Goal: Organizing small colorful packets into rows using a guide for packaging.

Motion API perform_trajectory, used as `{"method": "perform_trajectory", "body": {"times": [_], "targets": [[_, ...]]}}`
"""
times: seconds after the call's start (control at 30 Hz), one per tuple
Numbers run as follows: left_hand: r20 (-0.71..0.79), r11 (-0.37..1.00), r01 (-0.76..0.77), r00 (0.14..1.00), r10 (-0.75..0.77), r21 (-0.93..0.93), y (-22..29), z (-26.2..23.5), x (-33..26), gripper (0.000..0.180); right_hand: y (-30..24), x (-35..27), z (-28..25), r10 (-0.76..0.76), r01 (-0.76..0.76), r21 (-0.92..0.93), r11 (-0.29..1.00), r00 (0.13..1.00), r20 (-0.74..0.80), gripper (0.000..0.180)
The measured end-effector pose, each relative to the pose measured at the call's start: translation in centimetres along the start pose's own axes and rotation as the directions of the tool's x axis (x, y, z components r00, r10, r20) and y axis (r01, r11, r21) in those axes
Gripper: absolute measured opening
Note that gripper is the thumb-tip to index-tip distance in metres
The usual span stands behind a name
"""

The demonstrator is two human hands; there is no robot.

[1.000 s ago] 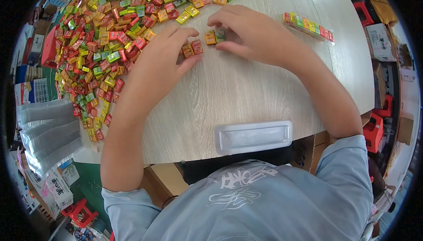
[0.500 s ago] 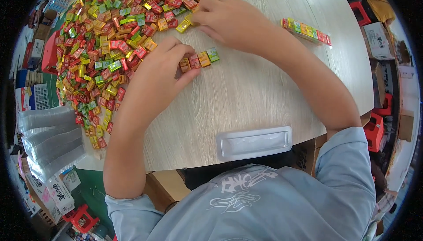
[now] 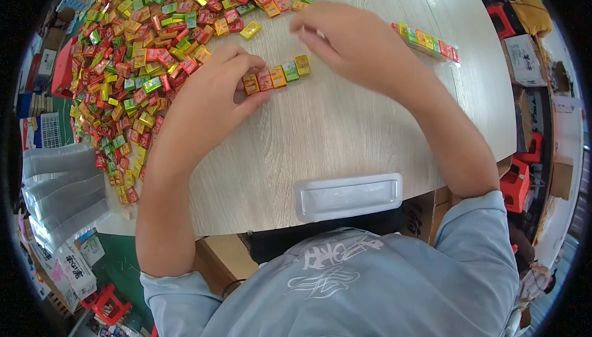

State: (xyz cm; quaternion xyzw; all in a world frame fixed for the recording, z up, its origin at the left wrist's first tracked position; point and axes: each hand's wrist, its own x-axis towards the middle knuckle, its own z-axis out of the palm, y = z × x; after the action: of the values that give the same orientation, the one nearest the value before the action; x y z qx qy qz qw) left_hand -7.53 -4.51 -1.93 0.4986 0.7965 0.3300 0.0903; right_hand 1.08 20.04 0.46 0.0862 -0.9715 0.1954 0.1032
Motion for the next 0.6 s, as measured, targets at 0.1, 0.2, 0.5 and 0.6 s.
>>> {"method": "perform_trajectory", "body": {"times": [0.1,0.2,0.5,0.6], "targets": [[0.030,1.000,0.018,0.999,-0.019,0.016,0.2,-0.2,0.1,0.033,2.1,2.8,2.1,-0.069,0.046,-0.173,0.984,0.989,-0.128,0.022],[0.006,1.000,-0.004,1.000,0.004,-0.015,-0.2,0.0,0.0,0.033,2.7,3.1,2.4,-0.125,0.074,-0.291,0.954,0.979,-0.161,0.026],[0.025,1.000,0.016,1.000,-0.016,0.007,-0.1,-0.2,0.1,0.033,0.8,-1.9,-0.9,-0.074,0.063,-0.281,0.958,0.997,-0.030,0.013],[0.028,1.000,0.021,0.999,-0.022,0.012,0.1,-0.1,0.0,0.033,-0.4,-3.0,-0.9,-0.047,0.053,-0.201,0.978,0.998,0.033,0.012]]}}
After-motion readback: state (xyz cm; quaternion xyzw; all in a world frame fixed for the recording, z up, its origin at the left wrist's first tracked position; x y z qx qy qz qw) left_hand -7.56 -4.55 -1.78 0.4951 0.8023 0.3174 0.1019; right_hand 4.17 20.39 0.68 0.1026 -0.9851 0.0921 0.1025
